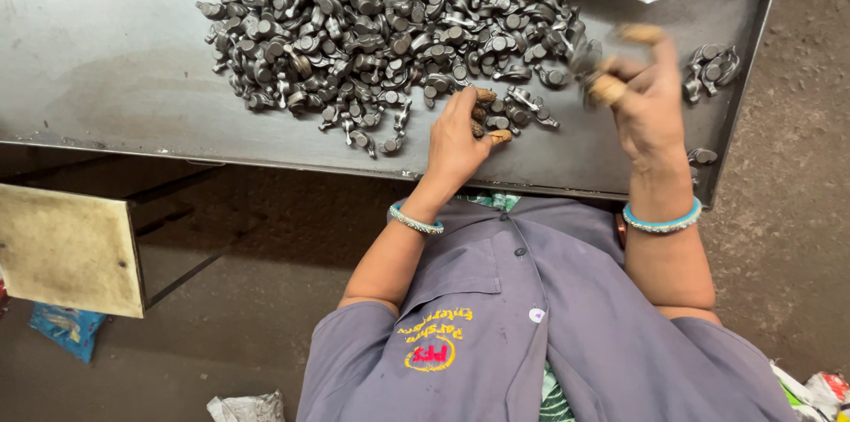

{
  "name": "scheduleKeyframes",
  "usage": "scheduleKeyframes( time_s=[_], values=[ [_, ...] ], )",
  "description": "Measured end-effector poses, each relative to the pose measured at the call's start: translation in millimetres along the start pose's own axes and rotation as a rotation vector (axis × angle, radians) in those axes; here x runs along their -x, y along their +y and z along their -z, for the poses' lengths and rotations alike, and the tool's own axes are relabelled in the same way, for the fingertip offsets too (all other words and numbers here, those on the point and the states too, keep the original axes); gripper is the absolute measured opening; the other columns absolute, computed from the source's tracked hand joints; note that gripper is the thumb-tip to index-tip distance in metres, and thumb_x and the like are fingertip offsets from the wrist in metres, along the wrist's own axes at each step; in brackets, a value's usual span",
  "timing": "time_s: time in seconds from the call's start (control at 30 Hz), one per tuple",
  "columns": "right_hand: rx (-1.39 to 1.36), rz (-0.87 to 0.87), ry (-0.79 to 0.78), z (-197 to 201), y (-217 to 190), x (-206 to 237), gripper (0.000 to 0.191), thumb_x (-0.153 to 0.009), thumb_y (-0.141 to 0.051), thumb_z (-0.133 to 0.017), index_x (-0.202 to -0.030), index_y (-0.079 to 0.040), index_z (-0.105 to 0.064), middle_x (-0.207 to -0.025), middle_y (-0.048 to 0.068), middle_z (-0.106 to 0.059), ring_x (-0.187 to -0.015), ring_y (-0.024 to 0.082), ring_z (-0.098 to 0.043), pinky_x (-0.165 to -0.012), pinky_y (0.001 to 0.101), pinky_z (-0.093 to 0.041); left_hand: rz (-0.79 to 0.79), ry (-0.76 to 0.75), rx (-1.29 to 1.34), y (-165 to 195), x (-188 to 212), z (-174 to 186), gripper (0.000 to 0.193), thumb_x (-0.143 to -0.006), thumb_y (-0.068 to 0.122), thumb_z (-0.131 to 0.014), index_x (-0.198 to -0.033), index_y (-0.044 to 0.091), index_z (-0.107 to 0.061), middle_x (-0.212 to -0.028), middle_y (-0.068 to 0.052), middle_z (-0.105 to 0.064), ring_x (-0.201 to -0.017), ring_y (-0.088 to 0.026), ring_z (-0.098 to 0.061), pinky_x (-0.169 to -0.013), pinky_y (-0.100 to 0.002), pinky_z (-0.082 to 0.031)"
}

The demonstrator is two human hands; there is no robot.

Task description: The person pours small metal castings from a yellow sack onto a metal table and spreads them out. They open a white bag, then pick up individual castings, turn them in their hands, and place them back on the table, working through the pile one piece at a time.

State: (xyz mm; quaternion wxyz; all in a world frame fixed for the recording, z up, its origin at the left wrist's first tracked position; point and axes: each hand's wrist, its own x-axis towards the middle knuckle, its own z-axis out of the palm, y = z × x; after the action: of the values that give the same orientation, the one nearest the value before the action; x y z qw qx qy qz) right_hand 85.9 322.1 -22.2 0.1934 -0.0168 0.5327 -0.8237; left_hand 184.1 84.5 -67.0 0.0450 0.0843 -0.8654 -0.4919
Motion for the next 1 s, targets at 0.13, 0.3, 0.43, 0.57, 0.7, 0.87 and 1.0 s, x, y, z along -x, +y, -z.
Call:
scheduleKeyframes(
  time_s=[0.13,0.3,0.43,0.57,0.7,0.87,1.0],
  values=[
    [0.615,0.041,-0.054,-27,1,3,0.055,-0.080,-0.004,-0.084,-0.126,-0.010,-0.055,-0.103,0.010,-0.072,-0.087,0.017,-0.069,-0.078,0.0309,-0.057,0.012,-0.005,0.005,1,3,1,0.052,-0.070,0.012,-0.088,-0.113,0.006,-0.059,-0.107,-0.014,-0.066,-0.098,-0.037,-0.067,-0.082,-0.044,-0.055],
    [1.479,0.444,-0.040,-45,42,21,0.055,-0.064,-0.010,-0.092,-0.112,-0.007,-0.064,-0.098,0.010,-0.068,-0.090,0.031,-0.065,-0.079,0.0399,-0.053,-0.011,0.010,-0.013,-1,3,-3,0.052,-0.069,0.006,-0.085,-0.115,0.006,-0.058,-0.110,-0.014,-0.065,-0.101,-0.036,-0.067,-0.083,-0.044,-0.055],
    [1.153,0.112,0.087,-16,65,20,0.043,-0.077,-0.008,-0.091,-0.111,-0.005,-0.064,-0.101,0.007,-0.071,-0.087,0.022,-0.070,-0.076,0.0344,-0.055,0.031,-0.019,0.006,1,1,-4,0.052,-0.069,0.010,-0.089,-0.112,0.006,-0.059,-0.105,-0.013,-0.066,-0.096,-0.035,-0.068,-0.080,-0.044,-0.055],
    [0.258,-0.078,0.008,27,71,18,0.038,-0.089,-0.008,-0.081,-0.120,-0.003,-0.062,-0.107,0.007,-0.070,-0.096,0.019,-0.068,-0.083,0.0318,-0.058,0.015,-0.020,0.028,0,-2,-6,0.052,-0.068,0.009,-0.089,-0.110,0.006,-0.059,-0.104,-0.012,-0.066,-0.094,-0.033,-0.069,-0.078,-0.043,-0.055],
    [-0.247,-0.337,0.023,53,70,29,0.031,-0.095,-0.014,-0.073,-0.123,-0.002,-0.065,-0.107,0.010,-0.072,-0.096,0.023,-0.072,-0.080,0.0340,-0.060,-0.018,-0.026,0.093,-5,-4,-15,0.048,-0.071,0.004,-0.086,-0.110,0.006,-0.059,-0.106,-0.011,-0.066,-0.094,-0.031,-0.071,-0.078,-0.041,-0.057],
    [-0.242,-0.433,0.052,55,71,39,0.035,-0.096,-0.020,-0.073,-0.123,0.000,-0.066,-0.105,0.011,-0.073,-0.093,0.021,-0.071,-0.076,0.0312,-0.058,-0.049,-0.075,0.169,1,-8,-13,0.043,-0.074,0.003,-0.080,-0.112,0.005,-0.059,-0.109,-0.012,-0.065,-0.094,-0.031,-0.071,-0.076,-0.038,-0.060],
    [0.125,-0.459,-0.089,49,55,42,0.027,-0.093,-0.013,-0.075,-0.114,0.001,-0.063,-0.098,0.013,-0.072,-0.083,0.019,-0.069,-0.066,0.0286,-0.053,-0.234,-0.104,-0.019,32,-7,11,0.043,-0.073,0.012,-0.087,-0.109,0.007,-0.062,-0.107,-0.015,-0.062,-0.095,-0.037,-0.064,-0.078,-0.044,-0.052]
  ],
)
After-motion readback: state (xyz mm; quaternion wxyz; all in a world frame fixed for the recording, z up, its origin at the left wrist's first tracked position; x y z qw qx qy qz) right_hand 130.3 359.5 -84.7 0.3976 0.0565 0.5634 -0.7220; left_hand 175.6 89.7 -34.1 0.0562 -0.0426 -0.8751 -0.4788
